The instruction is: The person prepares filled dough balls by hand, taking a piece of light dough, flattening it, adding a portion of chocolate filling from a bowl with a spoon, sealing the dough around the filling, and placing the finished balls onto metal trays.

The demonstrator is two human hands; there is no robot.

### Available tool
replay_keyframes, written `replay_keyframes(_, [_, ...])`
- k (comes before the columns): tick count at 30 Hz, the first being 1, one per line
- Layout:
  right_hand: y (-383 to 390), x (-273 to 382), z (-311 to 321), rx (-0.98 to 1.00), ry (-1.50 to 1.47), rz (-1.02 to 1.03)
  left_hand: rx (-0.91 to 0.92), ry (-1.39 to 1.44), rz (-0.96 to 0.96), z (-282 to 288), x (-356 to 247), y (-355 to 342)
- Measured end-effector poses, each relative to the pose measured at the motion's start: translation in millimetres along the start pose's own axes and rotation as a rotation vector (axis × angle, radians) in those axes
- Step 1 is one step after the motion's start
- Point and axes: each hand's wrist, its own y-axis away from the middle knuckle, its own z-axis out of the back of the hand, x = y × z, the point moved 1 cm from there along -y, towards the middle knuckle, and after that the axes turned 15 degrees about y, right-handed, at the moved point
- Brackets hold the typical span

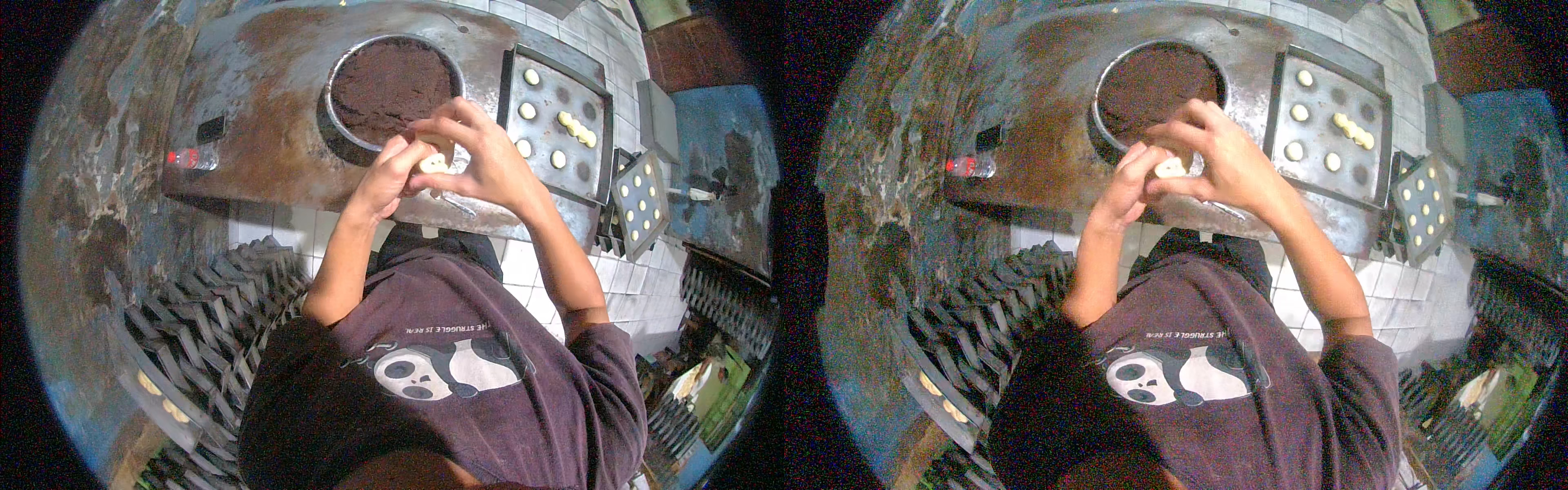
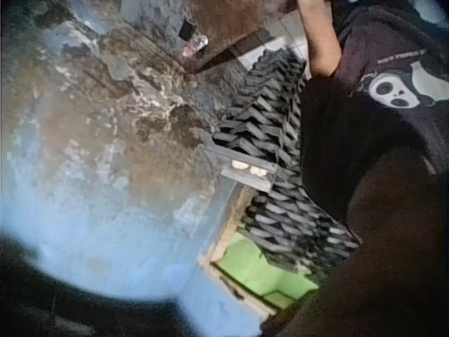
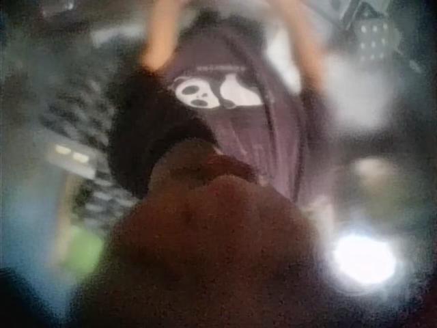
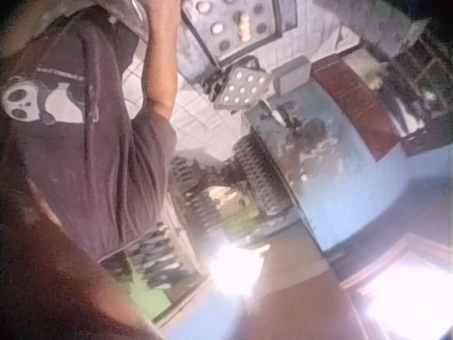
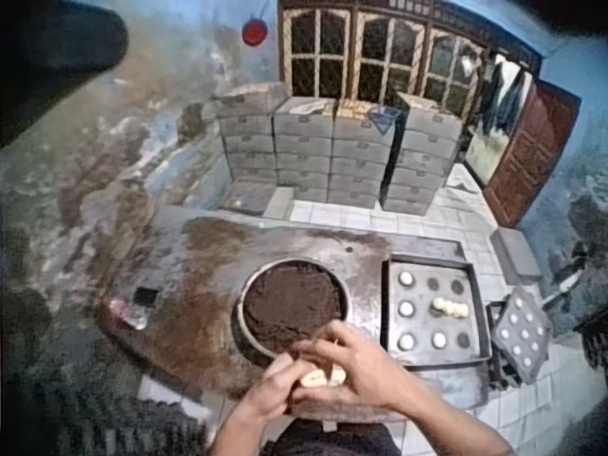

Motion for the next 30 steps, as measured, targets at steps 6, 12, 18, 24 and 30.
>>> replay_keyframes(6, [24,-28,-17,-0.23,-0.515,-0.526,0.053,0.184,-0.179,-35,-20,0])
replay_keyframes(12, [46,-29,-19,-0.215,-1.726,-0.825,-0.047,-0.225,-0.496,-79,-25,-34])
replay_keyframes(18, [70,-41,16,-0.694,-1.254,-0.589,0.382,-0.076,-0.473,-172,7,-66])
replay_keyframes(24, [120,-107,68,-0.83,-0.679,-0.637,0.406,-0.05,-0.496,-247,71,-108])
replay_keyframes(30, [182,-149,130,-0.564,-1.004,-0.517,0.546,-0.178,-0.526,-299,102,-139])
